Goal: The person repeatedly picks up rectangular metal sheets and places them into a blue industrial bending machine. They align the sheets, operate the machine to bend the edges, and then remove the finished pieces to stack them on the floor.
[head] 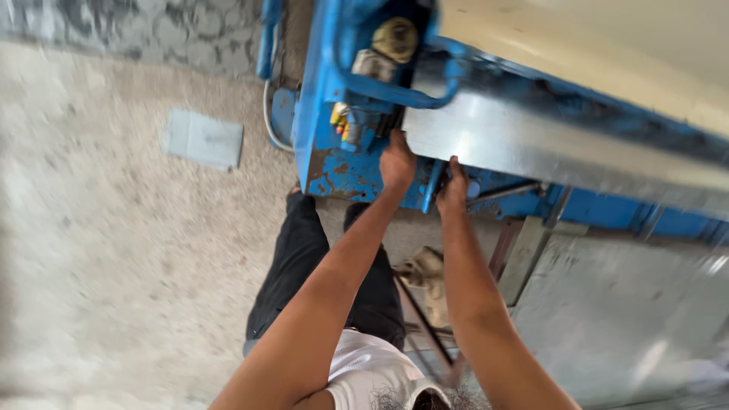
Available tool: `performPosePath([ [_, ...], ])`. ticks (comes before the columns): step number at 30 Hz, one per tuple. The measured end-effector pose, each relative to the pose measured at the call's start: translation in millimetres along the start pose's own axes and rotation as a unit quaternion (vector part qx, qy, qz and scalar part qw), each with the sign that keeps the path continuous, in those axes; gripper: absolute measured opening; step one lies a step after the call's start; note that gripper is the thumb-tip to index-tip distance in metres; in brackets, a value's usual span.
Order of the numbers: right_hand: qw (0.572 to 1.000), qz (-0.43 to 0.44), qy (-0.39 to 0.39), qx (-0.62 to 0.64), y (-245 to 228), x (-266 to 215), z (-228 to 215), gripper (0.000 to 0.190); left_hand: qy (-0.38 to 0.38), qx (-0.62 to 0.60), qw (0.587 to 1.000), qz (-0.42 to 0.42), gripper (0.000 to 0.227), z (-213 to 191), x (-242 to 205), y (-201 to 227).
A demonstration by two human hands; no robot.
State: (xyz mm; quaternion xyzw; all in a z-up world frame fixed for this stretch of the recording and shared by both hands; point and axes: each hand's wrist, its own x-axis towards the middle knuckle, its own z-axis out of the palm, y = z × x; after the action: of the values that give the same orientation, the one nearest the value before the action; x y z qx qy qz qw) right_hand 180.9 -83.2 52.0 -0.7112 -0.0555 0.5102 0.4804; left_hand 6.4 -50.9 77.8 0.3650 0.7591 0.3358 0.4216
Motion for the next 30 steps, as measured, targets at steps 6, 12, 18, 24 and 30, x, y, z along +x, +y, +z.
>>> performPosePath([
  [6,0.996,-0.076,-0.037,0.021,27,2,1,0.029,0.038,0.004,0.998,0.042,0.017,13,14,-38],
  [12,0.989,-0.14,0.001,-0.053,36,-4,15,0.032,0.072,0.02,0.989,0.125,0.02,13,35,-64],
  [18,0.993,-0.116,0.004,-0.006,28,-17,32,0.036,0.053,0.047,0.992,0.104,0.027,5,45,-71],
  [24,0.992,-0.125,0.019,-0.001,14,-35,40,0.039,0.043,0.079,0.988,0.127,0.033,-7,49,-65],
  [30,0.98,-0.189,0.059,-0.037,11,-41,45,0.034,0.031,0.089,0.985,0.143,0.038,-20,43,-36],
])
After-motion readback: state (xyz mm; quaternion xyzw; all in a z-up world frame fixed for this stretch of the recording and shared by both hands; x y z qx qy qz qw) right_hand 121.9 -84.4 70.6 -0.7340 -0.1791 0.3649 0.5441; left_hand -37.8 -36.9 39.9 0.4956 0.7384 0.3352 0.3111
